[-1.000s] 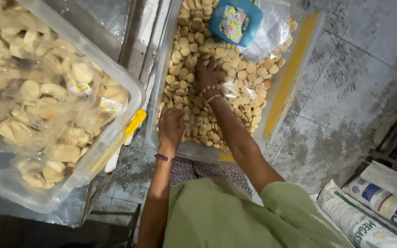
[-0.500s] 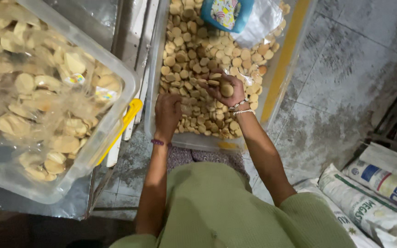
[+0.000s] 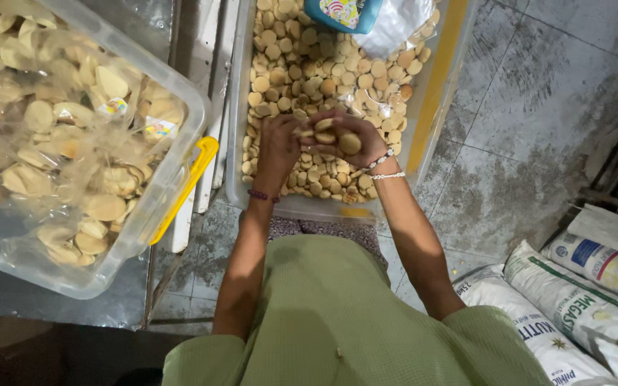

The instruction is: The person picks up small round cookies from a large plastic container by hand and places them into small plastic bags, then moves the filled bags into another container.

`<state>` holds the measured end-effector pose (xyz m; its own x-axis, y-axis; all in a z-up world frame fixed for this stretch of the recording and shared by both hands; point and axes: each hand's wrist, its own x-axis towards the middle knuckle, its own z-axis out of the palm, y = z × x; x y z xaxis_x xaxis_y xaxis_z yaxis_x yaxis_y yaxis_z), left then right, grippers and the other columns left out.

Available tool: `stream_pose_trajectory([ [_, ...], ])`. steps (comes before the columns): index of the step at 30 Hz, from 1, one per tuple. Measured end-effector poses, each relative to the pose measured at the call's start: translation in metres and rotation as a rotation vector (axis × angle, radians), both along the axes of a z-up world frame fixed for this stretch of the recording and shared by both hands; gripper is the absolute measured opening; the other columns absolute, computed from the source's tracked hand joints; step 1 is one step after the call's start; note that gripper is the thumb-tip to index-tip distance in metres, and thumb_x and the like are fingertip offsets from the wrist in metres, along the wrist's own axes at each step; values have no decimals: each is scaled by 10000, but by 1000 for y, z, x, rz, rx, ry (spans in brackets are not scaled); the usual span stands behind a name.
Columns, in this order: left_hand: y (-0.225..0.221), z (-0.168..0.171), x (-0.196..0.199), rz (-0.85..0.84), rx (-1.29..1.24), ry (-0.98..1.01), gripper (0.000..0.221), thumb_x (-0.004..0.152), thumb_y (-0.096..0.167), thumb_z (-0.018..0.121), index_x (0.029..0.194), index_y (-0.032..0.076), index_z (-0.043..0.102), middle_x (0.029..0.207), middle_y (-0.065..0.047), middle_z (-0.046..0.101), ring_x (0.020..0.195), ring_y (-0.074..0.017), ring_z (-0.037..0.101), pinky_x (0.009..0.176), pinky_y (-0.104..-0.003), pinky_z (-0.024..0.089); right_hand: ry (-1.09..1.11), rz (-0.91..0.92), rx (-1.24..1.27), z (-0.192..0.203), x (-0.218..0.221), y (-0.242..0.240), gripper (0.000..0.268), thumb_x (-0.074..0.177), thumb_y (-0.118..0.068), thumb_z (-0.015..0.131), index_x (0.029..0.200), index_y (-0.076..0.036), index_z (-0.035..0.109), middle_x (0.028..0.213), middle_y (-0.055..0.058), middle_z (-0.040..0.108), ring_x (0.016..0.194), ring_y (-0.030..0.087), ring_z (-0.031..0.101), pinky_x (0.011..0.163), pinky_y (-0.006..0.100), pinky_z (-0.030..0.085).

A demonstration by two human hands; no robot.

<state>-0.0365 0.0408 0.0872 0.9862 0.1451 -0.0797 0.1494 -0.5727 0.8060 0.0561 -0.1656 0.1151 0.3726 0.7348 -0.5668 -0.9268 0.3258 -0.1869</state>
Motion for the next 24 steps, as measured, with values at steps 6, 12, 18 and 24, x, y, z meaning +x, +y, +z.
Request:
stream_pose_trajectory([
  [6, -5, 6, 5, -48, -175, -56, 392, 850, -2, 714, 1237, -42, 664, 1317, -217, 600, 1234, -390, 548, 1050, -440, 465, -121, 144, -33, 13, 13, -1, 568, 930, -42, 526, 1484, 64, 456, 1389, 195, 573, 1257, 391, 634, 1054, 537, 563],
  [12, -16, 11, 8, -35, -39, -70, 465, 751, -68, 663, 1216, -62, 667, 1288, -213, 610, 1204, -412, 553, 1045, -458, 483, -164, 297, -363, 15, 13, 0, 571, 974, -241, 595, 1490, -57, 434, 1303, 93, 558, 1236, 266, 604, 908, 626, 595],
  [18, -25, 2, -2, -63, -23, -23, 426, 819, -111, 608, 1242, -96, 653, 1299, -222, 614, 1184, -404, 596, 1025, -452, 514, -238, 342, -446, -1, -5, -5, 565, 974, -158, 643, 1493, -64, 441, 1317, 37, 546, 1212, 163, 595, 941, 530, 638],
  [24, -10, -1, -12, 30, -182, 76, 422, 859, -76, 610, 1279, -74, 656, 1345, -239, 619, 1164, -392, 664, 978, -424, 571, -760, 152, -672, -103, 46, 8, 337, 1019, -26, 652, 1342, 56, 697, 1062, 150, 760, 853, 206, 746, 709, 342, 651],
])
